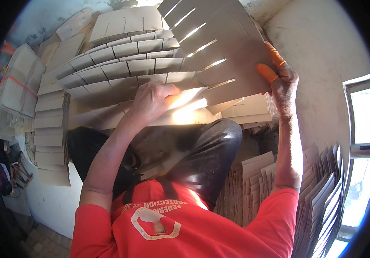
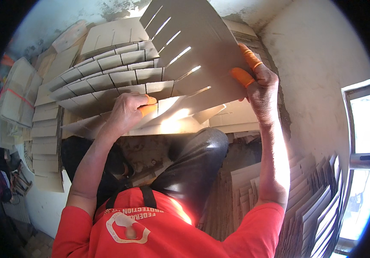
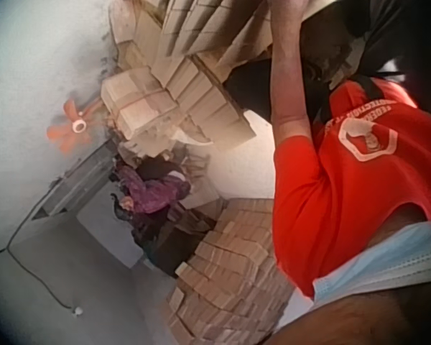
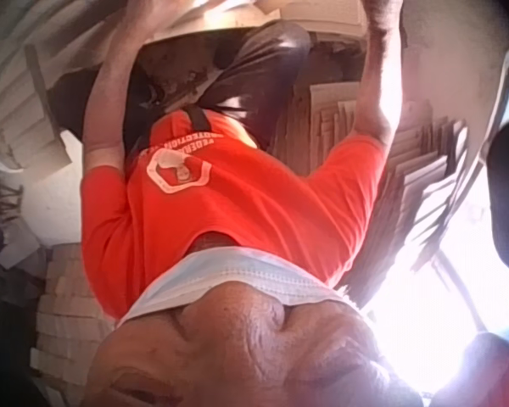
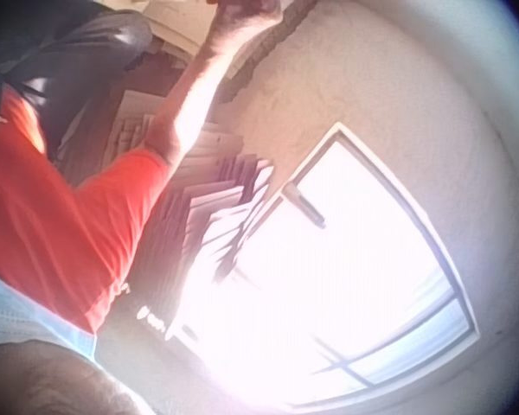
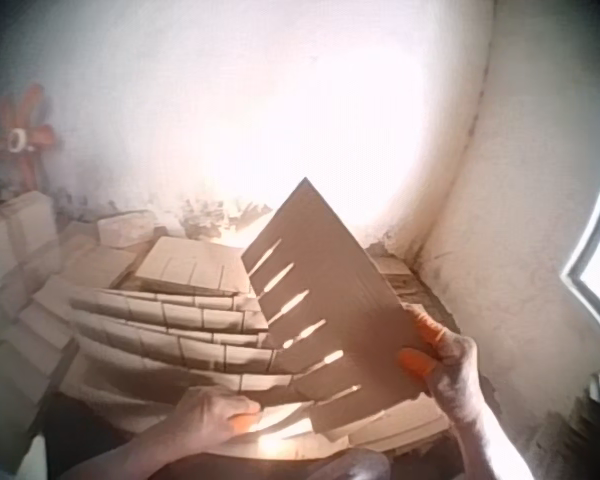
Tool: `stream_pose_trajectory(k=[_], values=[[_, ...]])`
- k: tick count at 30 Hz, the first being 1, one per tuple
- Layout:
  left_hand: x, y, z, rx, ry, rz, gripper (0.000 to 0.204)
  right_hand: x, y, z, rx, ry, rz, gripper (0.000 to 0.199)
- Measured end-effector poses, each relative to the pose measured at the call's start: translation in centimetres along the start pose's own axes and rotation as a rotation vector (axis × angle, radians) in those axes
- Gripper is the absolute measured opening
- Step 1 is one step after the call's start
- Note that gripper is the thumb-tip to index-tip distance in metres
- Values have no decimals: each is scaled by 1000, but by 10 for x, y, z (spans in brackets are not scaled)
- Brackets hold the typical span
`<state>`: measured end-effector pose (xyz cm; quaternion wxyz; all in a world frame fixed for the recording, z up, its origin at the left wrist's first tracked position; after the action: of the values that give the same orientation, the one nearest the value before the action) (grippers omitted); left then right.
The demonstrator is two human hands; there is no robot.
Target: The person sits on the floor and repeatedly picks up flat cardboard pieces with pre-cut slots, then interlocks them to form a stacked structure. The person handles the pieces one at a time, aligning and snapping them together, and stacks the assembled units on the floor.
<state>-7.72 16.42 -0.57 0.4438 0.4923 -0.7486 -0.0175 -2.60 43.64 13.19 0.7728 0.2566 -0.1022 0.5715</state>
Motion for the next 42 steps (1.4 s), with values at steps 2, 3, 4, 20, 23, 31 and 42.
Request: stream_pose_trajectory(k=[2, 3, 4, 20, 23, 31, 42], values=[[5, 4, 1, -56, 41, -110, 18, 1, -1, -3, -3, -34, 44, 54], [13, 10, -5, -88, 93, -201, 20, 2, -1, -4, -6, -53, 63, 54], [19, 14, -7, -120, 144, -292, 22, 1, 0, -6, -31, -77, 83, 54], [12, 25, 17, 221, 111, 29, 13, -33, 12, -8, -68, -217, 311, 58], [26, 41, 24, 1, 205, -175, 17, -33, 6, -11, -62, -151, 345, 65], [41, 88, 71, 217, 461, 139, 2, -37, -7, -12, 6, -184, 401, 69], [42, 90, 79, 33, 322, 152, 5, -52, 5, -38, 0, -276, 524, 62]])
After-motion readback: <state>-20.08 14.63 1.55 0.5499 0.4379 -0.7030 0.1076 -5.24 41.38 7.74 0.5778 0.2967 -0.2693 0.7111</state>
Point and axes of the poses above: each hand's wrist, its own y-axis towards the middle knuckle, its own x-axis out of the back of the hand, z = x × y, the point moved 2 cm from there along y, towards the middle knuckle
